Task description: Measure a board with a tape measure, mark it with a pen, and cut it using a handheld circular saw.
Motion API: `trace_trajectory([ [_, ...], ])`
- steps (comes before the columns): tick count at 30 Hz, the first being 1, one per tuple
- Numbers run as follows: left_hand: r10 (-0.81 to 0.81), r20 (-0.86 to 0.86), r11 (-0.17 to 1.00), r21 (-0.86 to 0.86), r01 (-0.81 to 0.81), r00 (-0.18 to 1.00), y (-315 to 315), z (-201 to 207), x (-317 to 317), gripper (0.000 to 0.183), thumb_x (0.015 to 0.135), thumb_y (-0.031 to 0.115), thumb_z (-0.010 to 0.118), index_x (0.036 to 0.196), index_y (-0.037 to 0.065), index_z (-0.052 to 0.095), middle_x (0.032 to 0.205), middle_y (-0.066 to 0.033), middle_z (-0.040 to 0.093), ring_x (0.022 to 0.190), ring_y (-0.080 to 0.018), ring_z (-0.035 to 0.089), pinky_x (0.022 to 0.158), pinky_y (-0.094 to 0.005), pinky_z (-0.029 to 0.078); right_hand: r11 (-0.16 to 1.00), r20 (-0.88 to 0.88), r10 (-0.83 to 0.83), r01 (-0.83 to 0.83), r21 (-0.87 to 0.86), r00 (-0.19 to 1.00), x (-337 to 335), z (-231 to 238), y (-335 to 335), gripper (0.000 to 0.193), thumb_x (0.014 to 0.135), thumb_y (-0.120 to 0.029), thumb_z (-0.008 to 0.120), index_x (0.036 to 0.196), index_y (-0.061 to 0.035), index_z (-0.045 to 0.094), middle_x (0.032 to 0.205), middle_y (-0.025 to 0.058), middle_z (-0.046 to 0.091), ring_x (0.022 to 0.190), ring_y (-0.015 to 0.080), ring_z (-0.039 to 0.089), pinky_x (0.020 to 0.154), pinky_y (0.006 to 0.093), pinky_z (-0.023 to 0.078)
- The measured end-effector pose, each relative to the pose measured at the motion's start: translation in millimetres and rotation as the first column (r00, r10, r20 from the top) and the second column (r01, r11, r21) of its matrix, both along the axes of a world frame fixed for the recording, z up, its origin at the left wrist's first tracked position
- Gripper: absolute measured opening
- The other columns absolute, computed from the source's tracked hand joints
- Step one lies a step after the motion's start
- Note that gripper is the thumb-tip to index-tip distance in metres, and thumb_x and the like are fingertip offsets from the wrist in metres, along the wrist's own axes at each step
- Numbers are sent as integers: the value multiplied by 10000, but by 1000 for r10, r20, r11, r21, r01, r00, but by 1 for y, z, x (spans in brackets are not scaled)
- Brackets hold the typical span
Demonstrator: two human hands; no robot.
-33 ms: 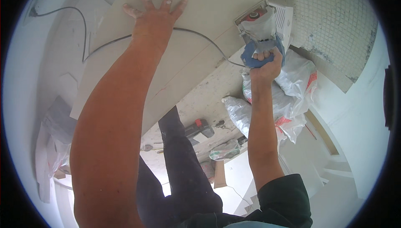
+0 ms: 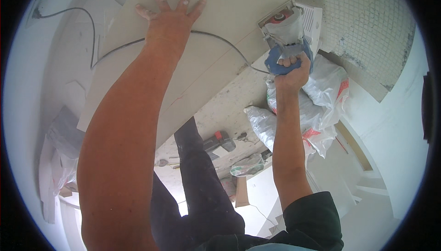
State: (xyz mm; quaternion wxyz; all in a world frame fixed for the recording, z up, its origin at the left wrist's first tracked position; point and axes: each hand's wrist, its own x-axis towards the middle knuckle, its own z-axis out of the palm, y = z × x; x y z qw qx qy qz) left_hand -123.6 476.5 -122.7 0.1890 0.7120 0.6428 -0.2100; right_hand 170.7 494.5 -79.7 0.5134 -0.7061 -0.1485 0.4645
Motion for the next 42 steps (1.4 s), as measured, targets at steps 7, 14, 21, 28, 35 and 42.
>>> trace_trajectory([
  [7,-13,1,1000,6,13,1000,0,-1,2,898,835,53,632,1556,350,185,1644,-39,38,1413,-556,181,952,-759,394,1000,-1,17,-17,0,1000,3,-1,-2,176,917,-237,541,831,-107,459,697,-10,387,574,141,392,570,335,391],
  [14,-9,0,1000,17,9,1000,0,-3,2,901,831,55,638,1555,349,191,1643,-39,37,1411,-556,185,955,-759,395,1000,-40,8,-7,24,999,0,1,-6,129,917,-202,558,841,-124,488,694,-11,417,575,141,409,567,335,391],
  [21,-15,-29,1000,22,16,999,-1,0,1,985,796,34,681,1558,368,153,1647,-38,43,1421,-524,206,968,-693,433,1000,-21,7,-7,-5,1000,-2,0,-7,159,905,-231,558,856,-110,467,701,-12,401,569,137,392,574,329,385],
  [28,-38,19,997,72,37,999,-9,-2,-4,942,796,41,675,1550,353,205,1641,-41,82,1426,-512,207,991,-714,392,1000,-10,-17,17,-4,1000,-3,2,-8,164,906,-229,559,843,-109,467,696,-15,401,569,138,392,576,328,383],
  [35,-47,23,998,54,45,999,-9,-1,-6,970,795,24,677,1555,358,176,1645,-52,56,1432,-508,193,993,-690,412,1000,-49,-23,23,-4,998,-1,0,-11,165,915,-217,563,818,-117,473,693,-9,418,582,145,403,568,331,383],
  [42,-46,22,997,69,44,999,-10,-2,-7,967,794,28,681,1552,365,183,1644,-46,64,1433,-501,199,990,-693,413,1000,-39,-9,9,6,999,-7,1,-14,162,924,-207,546,814,-116,469,690,-8,414,581,143,397,569,327,381],
])
